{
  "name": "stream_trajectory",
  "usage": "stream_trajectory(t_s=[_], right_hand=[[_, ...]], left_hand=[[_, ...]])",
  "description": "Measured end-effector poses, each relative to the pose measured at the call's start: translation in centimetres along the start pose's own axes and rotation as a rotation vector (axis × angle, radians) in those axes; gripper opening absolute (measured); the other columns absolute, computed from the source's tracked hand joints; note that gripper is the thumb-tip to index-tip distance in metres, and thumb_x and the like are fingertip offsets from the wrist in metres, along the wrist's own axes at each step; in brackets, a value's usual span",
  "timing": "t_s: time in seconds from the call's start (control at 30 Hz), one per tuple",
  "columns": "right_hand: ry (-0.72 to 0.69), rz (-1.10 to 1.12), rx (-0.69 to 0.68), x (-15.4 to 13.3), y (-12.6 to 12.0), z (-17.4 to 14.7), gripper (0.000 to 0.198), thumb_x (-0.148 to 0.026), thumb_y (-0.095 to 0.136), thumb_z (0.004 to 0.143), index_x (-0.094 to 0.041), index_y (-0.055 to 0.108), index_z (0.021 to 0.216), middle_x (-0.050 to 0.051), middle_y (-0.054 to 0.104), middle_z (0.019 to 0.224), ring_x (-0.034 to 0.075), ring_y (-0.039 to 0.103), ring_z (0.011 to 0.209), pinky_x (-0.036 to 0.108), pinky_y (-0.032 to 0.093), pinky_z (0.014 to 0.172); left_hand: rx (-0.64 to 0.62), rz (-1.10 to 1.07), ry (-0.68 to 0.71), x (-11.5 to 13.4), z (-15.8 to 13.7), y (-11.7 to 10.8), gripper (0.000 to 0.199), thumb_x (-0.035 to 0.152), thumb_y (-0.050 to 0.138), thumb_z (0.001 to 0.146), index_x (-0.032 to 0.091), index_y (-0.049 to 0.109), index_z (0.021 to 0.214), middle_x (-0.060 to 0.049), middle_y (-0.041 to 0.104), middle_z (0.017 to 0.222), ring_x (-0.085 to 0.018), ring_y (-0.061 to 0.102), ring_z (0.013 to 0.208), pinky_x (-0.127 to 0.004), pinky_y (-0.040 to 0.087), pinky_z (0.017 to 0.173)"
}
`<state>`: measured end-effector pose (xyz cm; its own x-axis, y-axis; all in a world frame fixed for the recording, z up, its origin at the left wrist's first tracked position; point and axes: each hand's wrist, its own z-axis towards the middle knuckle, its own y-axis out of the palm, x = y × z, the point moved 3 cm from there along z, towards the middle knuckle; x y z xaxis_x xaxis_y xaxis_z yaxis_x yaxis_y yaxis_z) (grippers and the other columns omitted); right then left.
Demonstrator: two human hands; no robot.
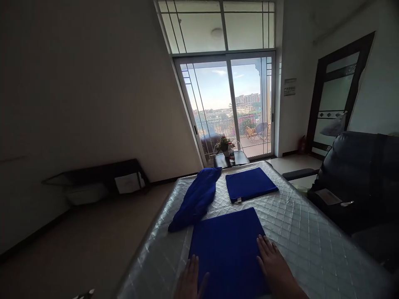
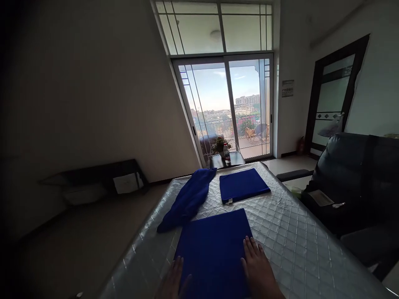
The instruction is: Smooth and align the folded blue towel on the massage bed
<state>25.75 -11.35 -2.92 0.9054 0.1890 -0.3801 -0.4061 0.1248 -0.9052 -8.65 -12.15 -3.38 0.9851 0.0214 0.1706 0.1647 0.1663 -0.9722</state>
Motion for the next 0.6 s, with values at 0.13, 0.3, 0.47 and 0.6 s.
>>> stream_trajectory(t_s=[0.13, 0.3, 0.47, 0.6], right_hand=[[-0.152, -0.053, 0.06, 0.4, 0.1, -0.6, 0.051, -0.033, 0.037, 0.101, -0.027, 0.042, 0.151, 0.003, 0.042, 0.16, 0.026, 0.036, 0.149, 0.048, 0.035, 0.122], [-0.138, -0.121, 0.006, 2.6, 2.5, -2.8, 0.053, -0.027, 0.045, 0.095, -0.034, 0.046, 0.147, -0.002, 0.043, 0.157, 0.026, 0.043, 0.144, 0.044, 0.045, 0.116], [-0.184, -0.052, 0.063, 4.3, 4.2, -4.4, 0.052, -0.035, 0.045, 0.098, -0.041, 0.037, 0.149, -0.005, 0.044, 0.156, 0.026, 0.049, 0.14, 0.044, 0.053, 0.108], [-0.216, -0.041, 0.129, 4.4, 4.3, -4.6, 0.054, -0.037, 0.046, 0.099, -0.041, 0.03, 0.151, -0.004, 0.044, 0.156, 0.025, 0.051, 0.139, 0.044, 0.053, 0.108]], left_hand=[[-0.087, -0.052, 0.034, 0.3, 0.0, -0.1, 0.06, 0.048, 0.037, 0.093, 0.031, 0.045, 0.149, 0.001, 0.044, 0.16, -0.027, 0.041, 0.147, -0.046, 0.043, 0.118], [-0.029, -0.066, 0.083, -0.5, 0.4, 1.2, 0.059, 0.049, 0.037, 0.092, 0.032, 0.049, 0.147, 0.003, 0.049, 0.156, -0.03, 0.045, 0.145, -0.048, 0.046, 0.116], [-0.018, -0.041, 0.078, -0.5, 0.6, 1.4, 0.057, 0.047, 0.039, 0.091, 0.04, 0.048, 0.146, 0.006, 0.056, 0.151, -0.029, 0.046, 0.144, -0.049, 0.046, 0.115], [-0.041, 0.007, 0.047, -1.0, 1.0, 1.4, 0.059, 0.049, 0.034, 0.092, 0.036, 0.045, 0.148, 0.005, 0.05, 0.155, -0.027, 0.043, 0.146, -0.047, 0.042, 0.117]])
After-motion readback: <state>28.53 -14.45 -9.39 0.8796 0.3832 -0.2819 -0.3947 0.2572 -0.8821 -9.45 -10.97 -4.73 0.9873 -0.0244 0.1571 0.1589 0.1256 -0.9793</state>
